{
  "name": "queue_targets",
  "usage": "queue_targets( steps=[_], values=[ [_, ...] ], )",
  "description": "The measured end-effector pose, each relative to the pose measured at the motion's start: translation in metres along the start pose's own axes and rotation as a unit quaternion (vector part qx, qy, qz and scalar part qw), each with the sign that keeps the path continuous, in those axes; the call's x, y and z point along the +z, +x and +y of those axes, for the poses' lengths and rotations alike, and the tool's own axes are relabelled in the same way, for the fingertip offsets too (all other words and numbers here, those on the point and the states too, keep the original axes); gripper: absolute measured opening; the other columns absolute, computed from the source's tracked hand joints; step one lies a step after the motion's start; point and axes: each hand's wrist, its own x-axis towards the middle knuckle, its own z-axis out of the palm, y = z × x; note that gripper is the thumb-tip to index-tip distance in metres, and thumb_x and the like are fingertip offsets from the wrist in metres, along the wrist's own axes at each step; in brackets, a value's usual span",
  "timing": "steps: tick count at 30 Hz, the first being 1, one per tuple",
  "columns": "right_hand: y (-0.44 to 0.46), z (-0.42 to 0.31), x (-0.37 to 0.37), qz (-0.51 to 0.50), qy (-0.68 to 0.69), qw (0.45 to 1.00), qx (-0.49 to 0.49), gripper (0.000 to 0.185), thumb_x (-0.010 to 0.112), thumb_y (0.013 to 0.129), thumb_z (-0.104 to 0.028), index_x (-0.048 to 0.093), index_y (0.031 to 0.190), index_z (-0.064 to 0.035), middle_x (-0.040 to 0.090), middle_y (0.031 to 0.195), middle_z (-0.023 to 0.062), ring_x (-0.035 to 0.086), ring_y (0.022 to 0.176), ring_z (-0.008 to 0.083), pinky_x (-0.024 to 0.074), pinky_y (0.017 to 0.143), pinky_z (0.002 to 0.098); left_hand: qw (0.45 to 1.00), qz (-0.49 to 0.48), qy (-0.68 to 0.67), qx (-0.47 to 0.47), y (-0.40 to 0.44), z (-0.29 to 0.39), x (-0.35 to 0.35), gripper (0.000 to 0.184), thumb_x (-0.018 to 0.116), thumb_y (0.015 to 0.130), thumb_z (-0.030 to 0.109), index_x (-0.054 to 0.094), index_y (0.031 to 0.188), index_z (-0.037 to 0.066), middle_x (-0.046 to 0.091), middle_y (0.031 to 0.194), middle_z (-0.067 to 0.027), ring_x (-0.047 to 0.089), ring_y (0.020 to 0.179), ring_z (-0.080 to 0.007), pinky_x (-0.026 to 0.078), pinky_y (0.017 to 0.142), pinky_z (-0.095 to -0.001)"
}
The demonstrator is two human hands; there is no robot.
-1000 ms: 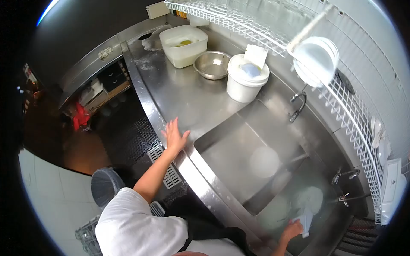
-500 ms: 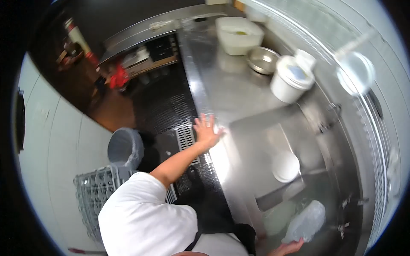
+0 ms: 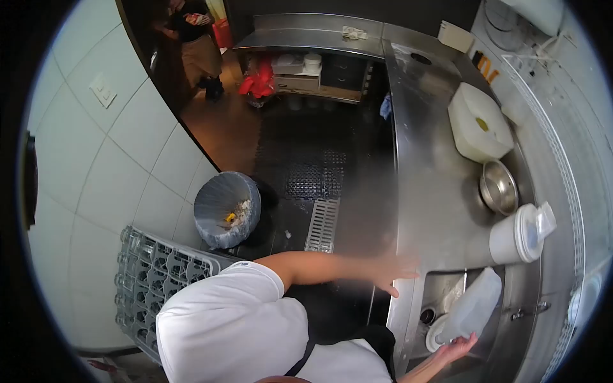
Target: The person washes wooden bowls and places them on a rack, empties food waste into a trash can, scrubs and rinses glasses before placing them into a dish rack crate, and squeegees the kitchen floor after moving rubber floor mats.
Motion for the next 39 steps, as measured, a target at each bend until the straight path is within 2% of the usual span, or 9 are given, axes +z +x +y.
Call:
queue_targets(
  steps=[6, 10, 17, 24, 27, 28, 30, 33, 39],
  values=[
    [0.014, 0.054, 0.157, -0.074, -0.081, 0.994, 0.018, 0.026, 0.064, 0.086, -0.035, 0.053, 0.071, -0.0166, 0.033, 0.058, -0.0085, 0.029, 0.051, 0.0046, 0.0213, 0.048, 0.0237, 0.993, 0.005, -0.001, -0.12, 0.023, -0.107, -0.061, 0.093, 0.05, 0.078, 0.072, 0.028, 0.15, 0.018, 0.009, 0.158, -0.0189, -0.001, 0.146, -0.0389, -0.001, 0.107, -0.072],
    [0.02, 0.078, 0.254, -0.132, -0.102, 0.986, 0.016, 0.022, 0.065, 0.086, -0.03, 0.056, 0.072, -0.0168, 0.035, 0.06, -0.01, 0.029, 0.052, 0.0033, 0.0204, 0.049, 0.0233, 0.983, 0.037, -0.001, -0.181, 0.037, -0.185, -0.119, 0.097, 0.051, 0.078, 0.072, 0.024, 0.151, 0.013, 0.009, 0.157, -0.0217, -0.001, 0.146, -0.0396, -0.003, 0.107, -0.0712],
    [0.061, 0.142, 0.421, -0.177, -0.12, 0.977, -0.004, 0.016, 0.066, 0.086, -0.026, 0.065, 0.081, -0.0111, 0.044, 0.066, -0.0093, 0.032, 0.057, 0.0026, 0.022, 0.053, 0.0223, 0.983, 0.076, 0.005, -0.169, 0.087, -0.329, -0.18, 0.1, 0.053, 0.077, 0.072, 0.026, 0.15, 0.01, 0.008, 0.157, -0.0224, -0.002, 0.146, -0.0406, -0.003, 0.108, -0.0695],
    [0.068, 0.167, 0.598, -0.263, -0.105, 0.959, 0.02, 0.015, 0.067, 0.086, -0.023, 0.065, 0.082, -0.0091, 0.048, 0.069, -0.0079, 0.035, 0.06, 0.003, 0.0242, 0.055, 0.0224, 0.964, 0.087, 0.022, -0.252, 0.138, -0.481, -0.261, 0.098, 0.056, 0.076, 0.068, 0.029, 0.148, 0.007, 0.011, 0.157, -0.0229, 0.002, 0.146, -0.0402, 0.005, 0.109, -0.0686],
    [0.059, 0.168, 0.673, -0.238, -0.113, 0.965, 0.011, 0.016, 0.069, 0.086, -0.022, 0.062, 0.078, -0.0102, 0.048, 0.07, -0.0082, 0.038, 0.062, 0.0037, 0.0278, 0.057, 0.0233, 0.961, 0.099, 0.06, -0.25, 0.16, -0.557, -0.282, 0.094, 0.058, 0.077, 0.06, 0.028, 0.148, 0.007, 0.011, 0.157, -0.0223, 0.005, 0.145, -0.041, 0.007, 0.109, -0.0683],
    [0.052, 0.165, 0.698, -0.245, -0.124, 0.961, 0.017, 0.019, 0.069, 0.087, -0.023, 0.06, 0.075, -0.0107, 0.048, 0.07, -0.0081, 0.038, 0.063, 0.0037, 0.0285, 0.057, 0.0234, 0.959, 0.046, 0.038, -0.279, 0.163, -0.562, -0.322, 0.094, 0.063, 0.076, 0.055, 0.026, 0.149, 0.008, 0.01, 0.157, -0.0218, 0.004, 0.145, -0.0412, 0.008, 0.109, -0.0687],
    [0.06, 0.183, 0.741, -0.231, -0.157, 0.96, -0.007, 0.024, 0.07, 0.087, -0.024, 0.057, 0.071, -0.0117, 0.047, 0.068, -0.0083, 0.038, 0.064, 0.0035, 0.0286, 0.057, 0.0233, 0.949, 0.107, 0.059, -0.292, 0.187, -0.628, -0.313, 0.094, 0.067, 0.075, 0.045, 0.023, 0.15, 0.01, 0.01, 0.157, -0.0215, 0.004, 0.145, -0.0421, 0.009, 0.109, -0.0696],
    [0.042, 0.177, 0.824, -0.252, -0.208, 0.943, -0.057, 0.031, 0.071, 0.087, -0.025, 0.053, 0.065, -0.0137, 0.045, 0.065, -0.0093, 0.035, 0.062, 0.0024, 0.0257, 0.056, 0.0227, 0.941, 0.068, 0.156, -0.292, 0.206, -0.712, -0.35, 0.086, 0.054, 0.082, 0.05, 0.022, 0.151, 0.009, 0.013, 0.157, -0.0197, 0.008, 0.145, -0.0398, 0.01, 0.107, -0.0709],
    [0.042, 0.228, 0.935, -0.166, -0.22, 0.958, -0.078, 0.034, 0.072, 0.086, -0.027, 0.051, 0.063, -0.0153, 0.044, 0.062, -0.01, 0.031, 0.058, 0.0026, 0.0212, 0.053, 0.0231, 0.945, 0.08, 0.104, -0.301, 0.241, -0.846, -0.454, 0.087, 0.053, 0.083, 0.059, 0.026, 0.149, 0.009, 0.016, 0.157, -0.0165, 0.011, 0.145, -0.0381, 0.008, 0.107, -0.0717]
  ],
)
